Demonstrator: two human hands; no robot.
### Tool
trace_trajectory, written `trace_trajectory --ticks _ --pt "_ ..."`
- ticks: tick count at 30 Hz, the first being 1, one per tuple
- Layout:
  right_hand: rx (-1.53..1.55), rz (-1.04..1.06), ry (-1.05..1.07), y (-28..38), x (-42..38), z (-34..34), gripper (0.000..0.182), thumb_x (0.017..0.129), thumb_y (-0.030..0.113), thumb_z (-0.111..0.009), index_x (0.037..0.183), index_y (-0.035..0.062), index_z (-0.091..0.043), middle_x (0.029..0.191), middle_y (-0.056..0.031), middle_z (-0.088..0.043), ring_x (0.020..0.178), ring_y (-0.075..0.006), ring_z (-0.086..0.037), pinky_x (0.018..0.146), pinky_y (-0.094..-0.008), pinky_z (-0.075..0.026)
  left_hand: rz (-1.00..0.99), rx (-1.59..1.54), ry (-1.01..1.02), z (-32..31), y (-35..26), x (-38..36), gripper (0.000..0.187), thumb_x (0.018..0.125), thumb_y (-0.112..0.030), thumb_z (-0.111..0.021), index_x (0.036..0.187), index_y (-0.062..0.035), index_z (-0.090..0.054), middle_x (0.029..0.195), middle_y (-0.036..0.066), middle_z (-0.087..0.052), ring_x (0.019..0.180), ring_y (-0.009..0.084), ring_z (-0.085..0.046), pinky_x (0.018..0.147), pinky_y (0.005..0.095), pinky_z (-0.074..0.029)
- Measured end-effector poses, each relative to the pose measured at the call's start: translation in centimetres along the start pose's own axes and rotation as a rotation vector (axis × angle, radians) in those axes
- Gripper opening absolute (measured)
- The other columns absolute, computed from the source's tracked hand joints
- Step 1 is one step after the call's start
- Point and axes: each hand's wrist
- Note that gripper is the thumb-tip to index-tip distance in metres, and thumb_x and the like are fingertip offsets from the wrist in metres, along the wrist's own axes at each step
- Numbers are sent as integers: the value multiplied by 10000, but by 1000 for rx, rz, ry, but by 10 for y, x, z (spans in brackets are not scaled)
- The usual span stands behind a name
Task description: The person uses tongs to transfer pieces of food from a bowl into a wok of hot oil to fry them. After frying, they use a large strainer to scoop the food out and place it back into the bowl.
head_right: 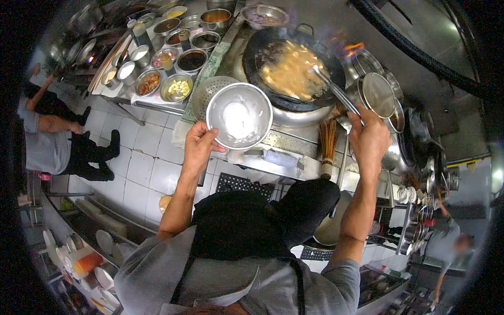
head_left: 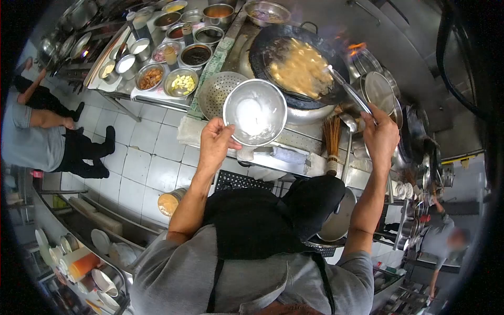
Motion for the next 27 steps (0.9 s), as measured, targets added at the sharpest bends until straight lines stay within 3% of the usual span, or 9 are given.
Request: trace_trajectory --ticks 13,19,20,21,24,26,27 --pt "263 193 -45 24 -43 11 230 770 78 -699 998 57 -687 780 -145 -658 678 -295 -648 586 -370 -488 114 -61 25 -12 7 3 119 901 -37 -554 809 -25 -479 715 83 -572 501 135 -596 464 286 -580" --pt "454 206 -44 33 -97 -51 305 743 77 -722 1038 35 -656 743 -137 -618 623 -297 -616 549 -375 -478 202 -90 72 -15 10 1 103 896 -41 -556 821 -22 -488 709 101 -593 513 162 -617 471 303 -586" --pt "369 278 -16 33 -107 -63 299 751 92 -719 1039 39 -660 753 -130 -620 621 -297 -616 545 -385 -480 226 -108 66 -17 8 0 94 887 -45 -562 820 -31 -498 731 111 -615 518 167 -626 469 304 -585" --pt "356 232 110 33 -118 -74 309 764 90 -702 1066 43 -654 763 -118 -621 620 -296 -617 544 -393 -481 251 -125 62 -18 8 0 84 878 -48 -568 820 -40 -509 753 122 -637 522 173 -634 468 304 -585" --pt "325 188 173 29 -130 -76 314 787 110 -689 1090 43 -645 778 -122 -622 612 -306 -612 546 -389 -485 172 -61 49 -7 18 0 78 871 -48 -572 823 -36 -512 745 132 -643 514 188 -641 470 306 -587" --pt "393 38 -27 22 -134 -73 321 809 129 -680 1114 40 -630 801 -138 -623 641 -319 -616 553 -389 -485 183 -59 36 -2 17 -2 72 870 -49 -571 827 -34 -516 740 133 -643 509 189 -640 467 303 -586" --pt "360 -24 -30 17 -135 -68 323 834 162 -666 1128 39 -619 845 -166 -625 697 -351 -620 584 -409 -490 186 -67 24 -1 16 -2 66 869 -50 -571 831 -32 -520 735 135 -644 503 189 -638 464 300 -585"
Point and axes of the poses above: each hand's wrist, its own x-axis towards the middle knuckle, its own z-axis out of the back of the hand, y = z × x
